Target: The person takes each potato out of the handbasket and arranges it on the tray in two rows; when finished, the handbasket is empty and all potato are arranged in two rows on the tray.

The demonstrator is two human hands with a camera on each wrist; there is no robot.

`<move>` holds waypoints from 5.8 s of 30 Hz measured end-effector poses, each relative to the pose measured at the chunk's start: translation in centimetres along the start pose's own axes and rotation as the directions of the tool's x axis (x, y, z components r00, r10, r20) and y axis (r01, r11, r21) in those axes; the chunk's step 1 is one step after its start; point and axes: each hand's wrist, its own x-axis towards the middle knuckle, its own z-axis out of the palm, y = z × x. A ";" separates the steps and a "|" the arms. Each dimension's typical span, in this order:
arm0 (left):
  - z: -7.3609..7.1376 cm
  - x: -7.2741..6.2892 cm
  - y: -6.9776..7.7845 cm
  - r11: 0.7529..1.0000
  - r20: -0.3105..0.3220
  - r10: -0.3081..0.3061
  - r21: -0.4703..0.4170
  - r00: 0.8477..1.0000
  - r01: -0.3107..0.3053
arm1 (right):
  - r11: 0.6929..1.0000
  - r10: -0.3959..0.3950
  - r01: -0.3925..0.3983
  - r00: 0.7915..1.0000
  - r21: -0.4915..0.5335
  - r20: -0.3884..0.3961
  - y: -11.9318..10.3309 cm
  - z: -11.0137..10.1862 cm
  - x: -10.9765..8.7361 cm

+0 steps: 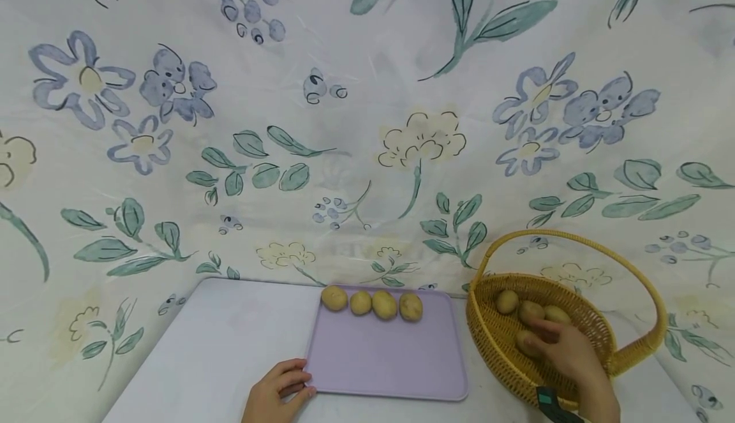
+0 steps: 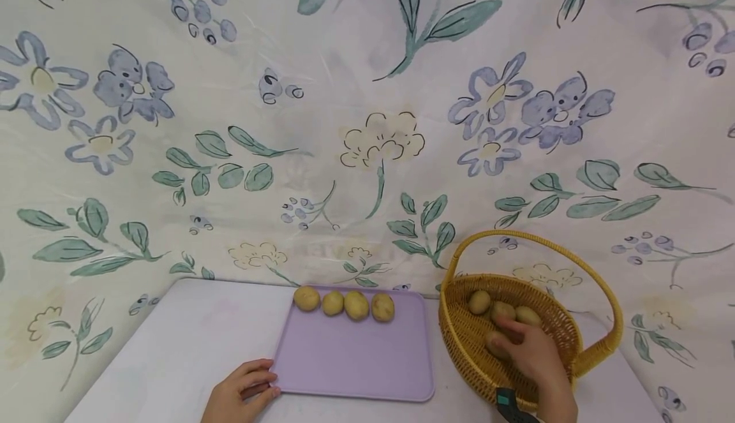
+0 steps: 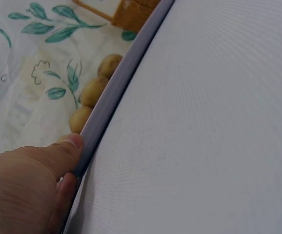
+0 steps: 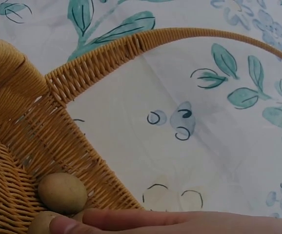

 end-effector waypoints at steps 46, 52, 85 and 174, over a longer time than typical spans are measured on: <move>0.0 0.0 0.0 1.000 -0.011 -0.006 0.007 1.000 0.006 | 0.999 -0.044 0.044 0.998 -0.003 0.043 -0.5 0.0 0.0; -0.1 0.0 0.1 0.999 0.023 -0.040 0.001 0.999 0.040 | 0.999 -0.035 0.035 0.999 -0.007 0.017 -0.3 0.0 0.0; -0.2 0.1 0.2 0.999 0.028 -0.045 0.015 0.999 0.045 | 0.998 0.012 -0.002 0.990 0.063 -0.144 -1.6 -1.3 -1.0; -0.4 -0.1 -0.4 0.999 0.055 -0.036 -0.017 0.998 0.037 | 0.970 -0.073 0.129 0.962 0.205 -0.262 -13.1 1.4 -1.5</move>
